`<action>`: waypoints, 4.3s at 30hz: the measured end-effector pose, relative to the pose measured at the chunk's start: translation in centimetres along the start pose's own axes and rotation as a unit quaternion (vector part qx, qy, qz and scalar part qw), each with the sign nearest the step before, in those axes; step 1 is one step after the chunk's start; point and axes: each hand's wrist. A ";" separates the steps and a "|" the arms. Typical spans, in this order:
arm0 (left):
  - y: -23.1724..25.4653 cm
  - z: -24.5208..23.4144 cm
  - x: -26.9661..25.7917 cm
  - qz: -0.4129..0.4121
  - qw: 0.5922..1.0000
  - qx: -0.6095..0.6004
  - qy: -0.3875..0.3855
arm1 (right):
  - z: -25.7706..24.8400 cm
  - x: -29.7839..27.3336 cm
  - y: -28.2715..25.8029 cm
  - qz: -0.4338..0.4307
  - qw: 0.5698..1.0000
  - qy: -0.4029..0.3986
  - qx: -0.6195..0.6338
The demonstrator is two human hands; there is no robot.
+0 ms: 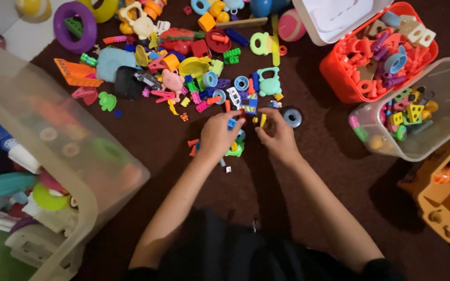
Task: The person sits on a carpeted floor and sorts a large pile of colorful plastic toys into several nearby storage bins. They pick up individual pieces, separate them by type or color, and place them into different containers.
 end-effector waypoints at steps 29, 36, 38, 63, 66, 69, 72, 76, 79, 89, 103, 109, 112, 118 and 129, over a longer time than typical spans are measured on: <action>17.9 1.8 3.0 -0.020 0.913 -0.259 -0.315 | -10.3 -3.4 1.3 0.199 0.665 0.063 0.717; 16.6 1.2 4.8 -0.046 0.901 -0.332 -0.277 | -21.1 -4.6 -2.7 0.060 0.795 0.203 0.569; 15.2 1.1 5.4 -0.066 0.915 -0.307 -0.253 | -24.4 -4.2 -2.8 0.025 0.848 0.274 0.454; 5.1 7.3 3.5 0.087 0.985 0.049 -0.139 | -5.7 -1.5 1.1 -0.160 0.934 0.063 -0.315; 5.4 7.0 3.4 0.093 0.983 0.066 -0.146 | -7.7 -2.5 0.6 -0.165 0.923 0.121 -0.326; 5.5 6.2 3.6 0.077 0.988 -0.001 -0.131 | -12.5 -4.2 -0.2 -0.146 0.889 0.238 -0.362; 5.3 5.6 3.7 -0.007 0.991 -0.020 -0.132 | -18.3 -5.1 0.0 -0.121 0.813 0.355 -0.445; 4.8 5.5 4.2 0.058 0.997 0.009 -0.053 | -22.4 -6.0 1.0 -0.084 0.831 0.347 -0.426; 4.0 6.5 5.7 0.103 0.990 0.093 -0.036 | -21.2 -5.7 1.3 -0.076 0.809 0.356 -0.462; 6.6 7.0 8.4 0.153 0.959 0.232 -0.058 | -7.4 -2.5 -2.6 -0.183 0.928 0.182 -0.269; 9.0 8.2 4.2 0.141 0.973 0.081 -0.161 | -19.7 -3.8 -4.3 -0.157 0.804 0.382 -0.427; 7.5 8.8 4.1 0.136 0.974 0.067 -0.168 | -19.2 -4.6 -3.1 -0.135 0.791 0.402 -0.441; 9.3 8.3 3.5 0.128 0.977 -0.017 -0.168 | -14.4 -4.8 -1.0 -0.153 0.893 0.322 -0.276; 12.5 7.3 3.1 0.162 0.968 -0.049 -0.186 | -9.5 -3.9 2.3 -0.026 0.981 0.157 0.111; 6.2 8.3 6.9 -0.115 0.921 -0.318 -0.196 | -23.2 -5.6 -2.6 -0.001 0.800 0.281 0.531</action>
Point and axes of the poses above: each hand's wrist, its own x-axis towards the middle knuckle, its own z-axis out of the palm, y = z × x, and after that the axes turned 6 degrees about -z, right-handed
